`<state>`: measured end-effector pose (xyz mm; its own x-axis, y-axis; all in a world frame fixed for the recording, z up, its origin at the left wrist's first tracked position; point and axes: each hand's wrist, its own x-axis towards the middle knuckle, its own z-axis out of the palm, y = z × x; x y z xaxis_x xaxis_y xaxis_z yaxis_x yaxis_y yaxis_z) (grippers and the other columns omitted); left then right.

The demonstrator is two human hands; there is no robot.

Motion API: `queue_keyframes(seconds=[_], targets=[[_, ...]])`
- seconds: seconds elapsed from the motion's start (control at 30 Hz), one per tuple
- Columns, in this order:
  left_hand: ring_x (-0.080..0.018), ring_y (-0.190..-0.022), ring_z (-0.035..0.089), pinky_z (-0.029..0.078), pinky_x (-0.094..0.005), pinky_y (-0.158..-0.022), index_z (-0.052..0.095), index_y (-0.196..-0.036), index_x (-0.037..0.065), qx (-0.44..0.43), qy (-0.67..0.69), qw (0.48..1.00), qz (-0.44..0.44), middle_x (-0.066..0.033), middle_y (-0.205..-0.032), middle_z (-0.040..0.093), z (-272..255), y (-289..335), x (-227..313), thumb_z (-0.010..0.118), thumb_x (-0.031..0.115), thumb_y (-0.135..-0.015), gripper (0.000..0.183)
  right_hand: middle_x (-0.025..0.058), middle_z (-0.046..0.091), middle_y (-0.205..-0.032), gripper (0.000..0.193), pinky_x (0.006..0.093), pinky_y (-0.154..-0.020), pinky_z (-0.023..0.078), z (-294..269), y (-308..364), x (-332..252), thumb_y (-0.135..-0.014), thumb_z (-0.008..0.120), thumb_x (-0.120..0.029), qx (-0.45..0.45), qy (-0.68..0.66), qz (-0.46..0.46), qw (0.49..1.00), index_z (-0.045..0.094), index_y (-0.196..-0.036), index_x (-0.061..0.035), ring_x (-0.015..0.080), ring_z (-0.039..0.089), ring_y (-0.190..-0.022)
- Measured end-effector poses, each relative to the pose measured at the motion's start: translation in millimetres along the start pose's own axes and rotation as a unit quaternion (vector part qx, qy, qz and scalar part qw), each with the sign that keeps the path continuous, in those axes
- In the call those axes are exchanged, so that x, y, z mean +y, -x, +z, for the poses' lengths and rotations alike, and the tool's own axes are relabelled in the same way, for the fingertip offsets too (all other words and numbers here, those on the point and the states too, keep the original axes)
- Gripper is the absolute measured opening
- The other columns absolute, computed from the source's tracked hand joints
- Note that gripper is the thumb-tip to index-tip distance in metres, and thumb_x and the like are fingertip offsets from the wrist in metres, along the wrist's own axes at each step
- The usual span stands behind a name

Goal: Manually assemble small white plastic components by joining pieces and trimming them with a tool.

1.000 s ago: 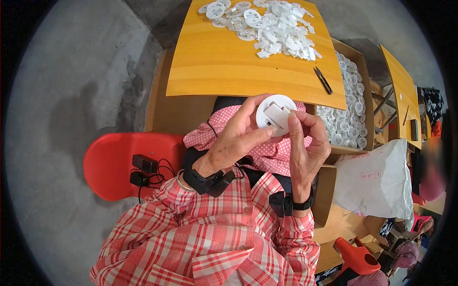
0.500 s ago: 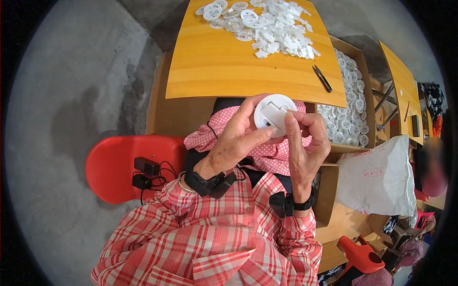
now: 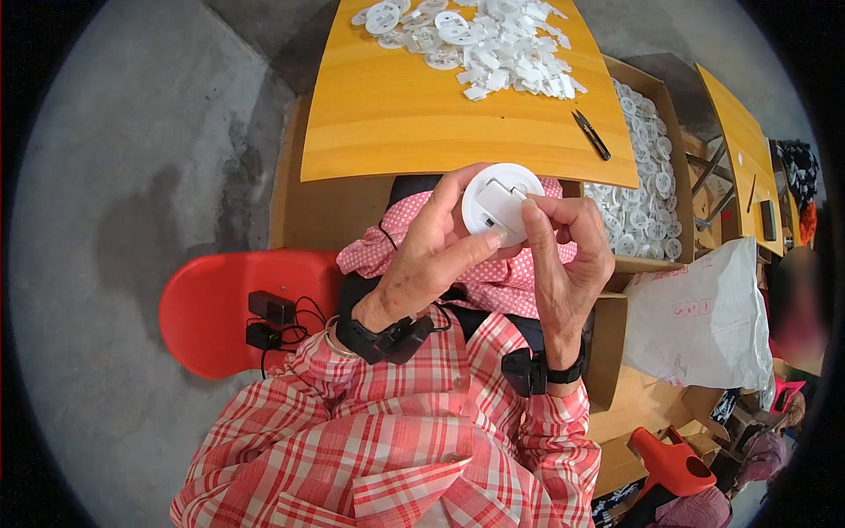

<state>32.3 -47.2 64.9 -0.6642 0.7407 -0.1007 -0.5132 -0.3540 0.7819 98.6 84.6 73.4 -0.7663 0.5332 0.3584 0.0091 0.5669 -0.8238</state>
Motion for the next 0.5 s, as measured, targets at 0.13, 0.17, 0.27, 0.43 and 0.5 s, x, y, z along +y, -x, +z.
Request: queue_keyframes(seconds=[0.13, 0.17, 0.27, 0.43, 0.5], targets=[[-0.0211, -0.119, 0.045, 0.042, -0.0353, -0.099, 0.024, -0.135, -0.001, -0.002, -0.026, 0.999, 0.02, -0.0139, -0.128, 0.042, -2, 0, -3, 0.051, -0.001, -0.086, 0.056, 0.0034, 0.057, -0.071, 0.014, 0.0289, -0.066, 0.039, -1, 1, 1, -0.07, 0.074, -0.003, 0.002, 0.024, -0.037, 0.999, 0.067, -0.082, -0.0055, 0.0174, 0.051, -0.064], [-0.0211, -0.119, 0.045, 0.042, -0.0353, -0.099, 0.024, -0.135, -0.001, -0.001, -0.026, 0.999, 0.021, -0.0139, -0.128, 0.042, -2, 0, -3, 0.051, -0.001, -0.086, 0.056, 0.0034, 0.057, -0.071, 0.014, 0.0289, -0.066, 0.039, -1, 1, 2, -0.07, 0.074, -0.003, 0.002, 0.023, -0.037, 0.999, 0.067, -0.082, -0.0055, 0.0174, 0.051, -0.064], [-0.0199, -0.118, 0.046, 0.043, -0.0344, -0.099, 0.025, -0.135, -0.001, 0.003, -0.007, 1.0, 0.009, -0.0131, -0.127, 0.043, 0, 2, -2, 0.052, 0.002, -0.087, 0.055, 0.001, 0.056, -0.073, 0.02, 0.0295, -0.069, 0.038, -1, 5, 7, -0.068, 0.075, -0.004, 0.01, 0.101, -0.099, 0.99, 0.068, -0.086, -0.0088, 0.0171, 0.05, -0.064], [-0.0152, -0.107, 0.051, 0.047, -0.0295, -0.09, 0.038, -0.125, 0.001, 0.06, -0.027, 0.998, 0.006, -0.0091, -0.116, 0.051, -1, -1, -5, 0.054, 0.016, -0.092, 0.039, -0.0029, 0.054, -0.075, 0.028, 0.0322, -0.073, 0.037, -3, 10, 3, -0.074, 0.071, -0.017, 0.031, 0.332, -0.249, 0.909, 0.069, -0.101, -0.0198, 0.0146, 0.049, -0.064], [-0.0141, -0.103, 0.053, 0.048, -0.0279, -0.086, 0.041, -0.123, 0.001, 0.072, -0.048, 0.996, 0.016, -0.0084, -0.112, 0.053, -3, -1, -7, 0.054, 0.018, -0.093, 0.036, -0.0042, 0.054, -0.076, 0.028, 0.0329, -0.075, 0.037, -1, 14, 6, -0.076, 0.069, -0.02, 0.039, 0.356, -0.259, 0.897, 0.068, -0.104, -0.0234, 0.0141, 0.048, -0.064]])
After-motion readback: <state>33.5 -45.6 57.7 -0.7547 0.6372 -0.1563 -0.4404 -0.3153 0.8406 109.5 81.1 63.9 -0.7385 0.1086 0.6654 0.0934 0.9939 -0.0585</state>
